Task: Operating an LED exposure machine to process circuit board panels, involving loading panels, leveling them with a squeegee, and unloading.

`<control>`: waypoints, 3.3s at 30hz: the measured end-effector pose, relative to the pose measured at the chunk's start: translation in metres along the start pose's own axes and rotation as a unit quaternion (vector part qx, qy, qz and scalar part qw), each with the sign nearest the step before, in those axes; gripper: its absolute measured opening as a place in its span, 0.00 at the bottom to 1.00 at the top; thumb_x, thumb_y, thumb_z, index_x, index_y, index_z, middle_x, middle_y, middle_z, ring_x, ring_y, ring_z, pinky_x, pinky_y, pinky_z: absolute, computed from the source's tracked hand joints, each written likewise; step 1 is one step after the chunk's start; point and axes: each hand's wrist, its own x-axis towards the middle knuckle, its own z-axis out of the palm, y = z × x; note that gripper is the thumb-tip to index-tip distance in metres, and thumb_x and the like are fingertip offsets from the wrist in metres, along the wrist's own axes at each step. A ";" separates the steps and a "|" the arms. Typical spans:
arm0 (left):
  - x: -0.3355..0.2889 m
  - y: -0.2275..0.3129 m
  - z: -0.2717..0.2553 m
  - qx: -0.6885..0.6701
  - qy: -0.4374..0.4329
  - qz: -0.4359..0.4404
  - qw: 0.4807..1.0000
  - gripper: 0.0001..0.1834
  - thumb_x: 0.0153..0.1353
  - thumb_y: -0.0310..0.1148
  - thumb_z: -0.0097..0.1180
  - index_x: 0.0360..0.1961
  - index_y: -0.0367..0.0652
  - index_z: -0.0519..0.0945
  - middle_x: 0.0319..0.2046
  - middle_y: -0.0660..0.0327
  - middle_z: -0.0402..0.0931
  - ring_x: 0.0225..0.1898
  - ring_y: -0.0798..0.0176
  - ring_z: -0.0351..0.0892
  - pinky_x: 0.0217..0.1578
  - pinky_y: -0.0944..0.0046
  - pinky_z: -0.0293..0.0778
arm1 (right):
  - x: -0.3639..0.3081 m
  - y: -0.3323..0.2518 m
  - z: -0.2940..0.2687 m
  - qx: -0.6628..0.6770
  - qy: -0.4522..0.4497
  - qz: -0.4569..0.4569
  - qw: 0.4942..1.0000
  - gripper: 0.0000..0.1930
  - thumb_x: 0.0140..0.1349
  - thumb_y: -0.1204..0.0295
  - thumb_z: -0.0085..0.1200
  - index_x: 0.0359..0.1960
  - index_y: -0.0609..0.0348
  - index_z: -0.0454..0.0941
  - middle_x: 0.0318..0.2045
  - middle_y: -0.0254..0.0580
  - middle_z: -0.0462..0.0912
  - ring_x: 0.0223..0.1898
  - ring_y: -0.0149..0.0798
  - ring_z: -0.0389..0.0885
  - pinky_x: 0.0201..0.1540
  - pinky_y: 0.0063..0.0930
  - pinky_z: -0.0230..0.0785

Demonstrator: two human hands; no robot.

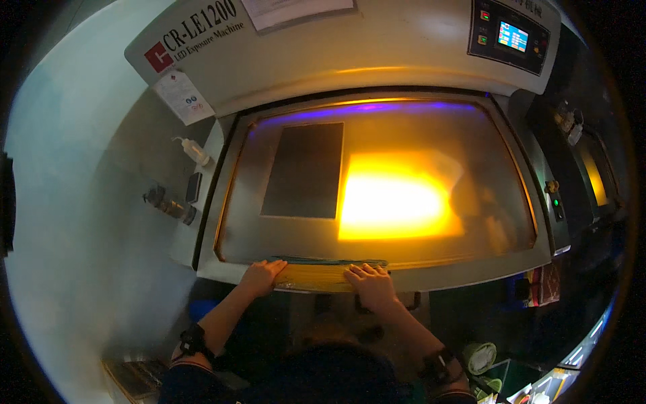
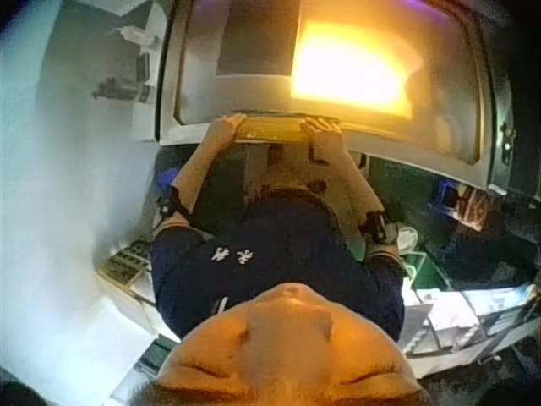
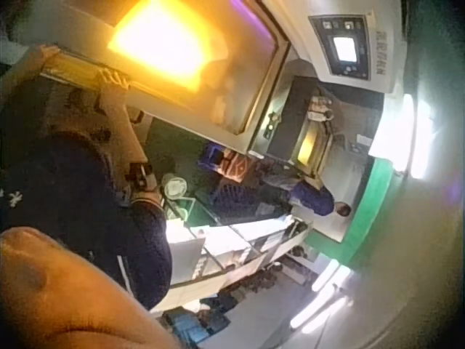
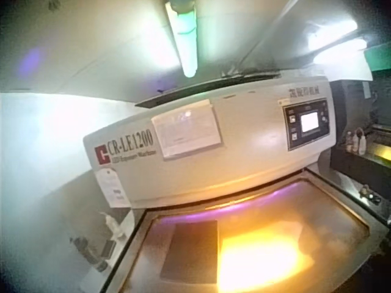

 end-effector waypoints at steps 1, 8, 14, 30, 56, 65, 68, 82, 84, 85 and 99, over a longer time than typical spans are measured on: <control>0.003 -0.004 -0.008 0.054 -0.024 -0.014 0.998 0.43 0.53 0.37 0.65 0.70 0.54 0.60 0.68 0.58 0.61 0.62 0.44 0.68 0.57 0.38 0.66 | 0.017 -0.001 0.013 -0.033 -0.026 -0.010 0.999 0.26 0.59 0.65 0.55 0.62 0.45 0.69 0.64 0.35 0.71 0.62 0.47 0.72 0.64 0.51 0.62; 0.075 -0.075 -0.071 0.135 0.034 0.027 0.990 0.39 0.54 0.31 0.63 0.68 0.54 0.63 0.63 0.58 0.68 0.61 0.41 0.67 0.59 0.43 0.67 | 0.130 0.023 0.035 -0.053 -0.088 -0.018 0.995 0.31 0.57 0.71 0.56 0.65 0.48 0.64 0.63 0.42 0.70 0.63 0.52 0.69 0.64 0.58 0.59; 0.310 -0.197 -0.184 -0.052 -0.047 -0.002 0.998 0.34 0.55 0.24 0.55 0.64 0.64 0.69 0.55 0.56 0.75 0.55 0.45 0.75 0.56 0.43 0.71 | 0.373 0.147 0.021 0.005 -0.115 0.073 0.991 0.32 0.53 0.78 0.54 0.63 0.42 0.68 0.56 0.34 0.78 0.57 0.41 0.75 0.56 0.38 0.71; 0.531 -0.308 -0.221 -0.072 0.117 -0.059 0.989 0.38 0.56 0.22 0.53 0.69 0.58 0.61 0.69 0.62 0.59 0.67 0.41 0.59 0.62 0.26 0.56 | 0.603 0.288 0.075 -0.170 0.025 0.011 0.985 0.38 0.51 0.81 0.52 0.68 0.41 0.62 0.68 0.37 0.64 0.68 0.45 0.63 0.68 0.51 0.56; 0.026 0.012 -0.045 0.050 -0.124 0.018 0.991 0.45 0.51 0.30 0.61 0.71 0.57 0.57 0.71 0.66 0.56 0.65 0.35 0.62 0.62 0.29 0.54 | 0.022 0.019 0.002 0.043 -0.068 0.006 0.997 0.23 0.61 0.68 0.50 0.60 0.53 0.68 0.56 0.42 0.76 0.58 0.45 0.74 0.59 0.48 0.66; 0.231 -0.085 -0.159 -0.061 -0.143 -0.086 0.984 0.41 0.53 0.26 0.56 0.70 0.59 0.59 0.66 0.60 0.65 0.64 0.49 0.67 0.66 0.42 0.57 | 0.250 0.140 0.005 0.078 -0.100 0.055 0.990 0.27 0.50 0.78 0.55 0.56 0.49 0.72 0.55 0.38 0.78 0.55 0.43 0.76 0.54 0.42 0.69; 0.339 -0.127 -0.186 -0.039 -0.117 -0.095 0.988 0.41 0.53 0.22 0.51 0.69 0.63 0.62 0.65 0.59 0.66 0.63 0.45 0.68 0.65 0.44 0.59 | 0.354 0.199 0.013 -0.032 -0.124 0.056 0.990 0.31 0.50 0.79 0.53 0.60 0.46 0.70 0.59 0.35 0.75 0.62 0.40 0.71 0.53 0.48 0.68; 0.579 -0.205 -0.246 -0.006 0.075 -0.041 0.996 0.33 0.52 0.20 0.50 0.62 0.51 0.70 0.53 0.47 0.76 0.55 0.43 0.74 0.58 0.46 0.69 | 0.587 0.408 0.021 -0.136 0.011 0.038 0.990 0.39 0.49 0.80 0.54 0.67 0.40 0.64 0.64 0.38 0.70 0.65 0.46 0.66 0.66 0.42 0.62; 0.578 -0.160 -0.220 0.050 0.115 -0.027 0.992 0.35 0.52 0.19 0.50 0.64 0.52 0.67 0.56 0.49 0.74 0.58 0.43 0.71 0.57 0.40 0.68 | 0.504 0.437 0.074 -0.261 0.106 -0.020 0.959 0.38 0.47 0.77 0.60 0.64 0.40 0.68 0.63 0.37 0.72 0.65 0.47 0.67 0.65 0.44 0.62; 0.534 -0.175 -0.203 0.118 0.189 -0.018 0.975 0.37 0.52 0.19 0.51 0.65 0.53 0.65 0.58 0.51 0.72 0.60 0.43 0.69 0.55 0.36 0.67 | 0.510 0.369 0.074 -0.085 0.078 0.069 0.991 0.38 0.50 0.78 0.58 0.66 0.39 0.66 0.65 0.34 0.68 0.67 0.43 0.65 0.67 0.49 0.59; 0.069 -0.010 -0.062 0.063 -0.162 0.014 0.985 0.42 0.54 0.48 0.61 0.70 0.61 0.59 0.70 0.61 0.57 0.68 0.40 0.59 0.67 0.43 0.54 | 0.054 0.054 -0.009 -0.031 -0.054 -0.038 0.997 0.19 0.66 0.65 0.45 0.58 0.55 0.69 0.61 0.42 0.72 0.60 0.43 0.74 0.62 0.60 0.62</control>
